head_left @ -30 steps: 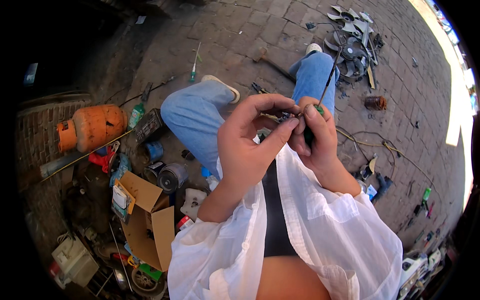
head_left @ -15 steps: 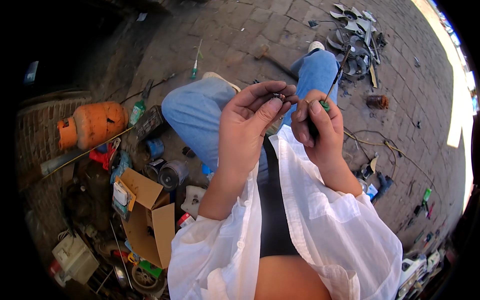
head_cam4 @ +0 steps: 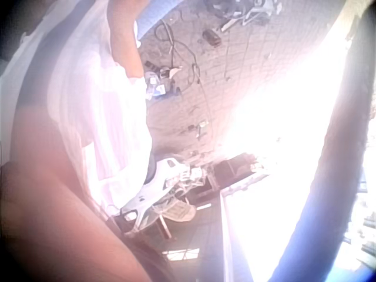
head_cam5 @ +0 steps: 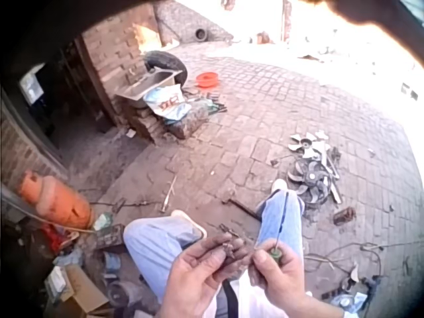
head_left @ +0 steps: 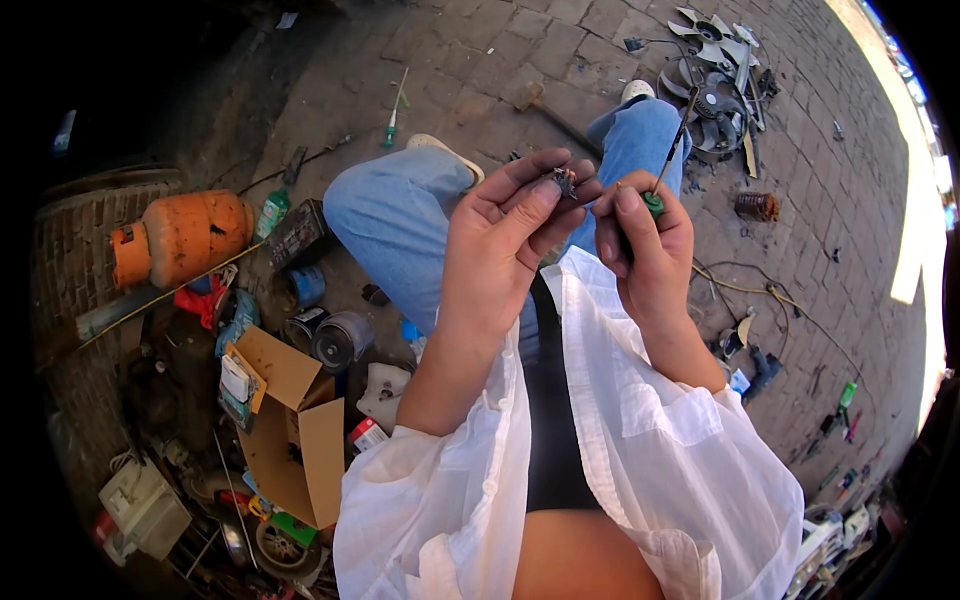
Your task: The person sits on a low stool and uses a hammer and screwdriver to work on small metal components. They repeatedly strike the parts on the ground and manipulate them with their hands and tools.
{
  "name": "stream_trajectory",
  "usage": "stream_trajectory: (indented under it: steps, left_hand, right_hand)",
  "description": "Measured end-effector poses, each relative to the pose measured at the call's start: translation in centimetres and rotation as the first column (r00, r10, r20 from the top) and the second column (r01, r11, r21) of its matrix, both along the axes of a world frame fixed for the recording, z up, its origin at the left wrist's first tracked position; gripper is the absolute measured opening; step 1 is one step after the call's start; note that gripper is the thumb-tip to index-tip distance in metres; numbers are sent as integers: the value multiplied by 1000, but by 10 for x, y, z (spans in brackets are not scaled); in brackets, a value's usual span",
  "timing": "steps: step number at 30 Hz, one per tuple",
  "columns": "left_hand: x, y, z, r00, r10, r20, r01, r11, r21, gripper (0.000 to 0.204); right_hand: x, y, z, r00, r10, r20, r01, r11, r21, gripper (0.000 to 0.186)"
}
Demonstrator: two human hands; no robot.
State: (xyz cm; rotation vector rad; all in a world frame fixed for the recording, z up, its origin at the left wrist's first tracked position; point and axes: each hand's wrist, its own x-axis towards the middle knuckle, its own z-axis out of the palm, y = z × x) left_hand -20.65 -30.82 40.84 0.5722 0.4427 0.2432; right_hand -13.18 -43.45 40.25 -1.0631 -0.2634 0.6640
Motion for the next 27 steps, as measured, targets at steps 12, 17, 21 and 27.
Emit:
stream_trajectory:
  steps: [12,17,21,27]
  left_hand:
    - [-3,8,-12,998,6,68,1,995,-105,19]
    - [-1,6,-7,996,78,45,-82,994,77,16]
    - [0,5,-7,992,113,60,-121,981,149,16]
    - [0,5,-14,982,173,77,-189,918,348,14]
  right_hand:
    - [0,5,-2,998,21,55,-18,999,-51,17]
    - [0,9,0,998,24,53,-22,999,-47,18]
    - [1,10,-1,998,37,46,-35,998,-44,18]
    - [4,15,-2,996,72,61,-65,993,-97,18]
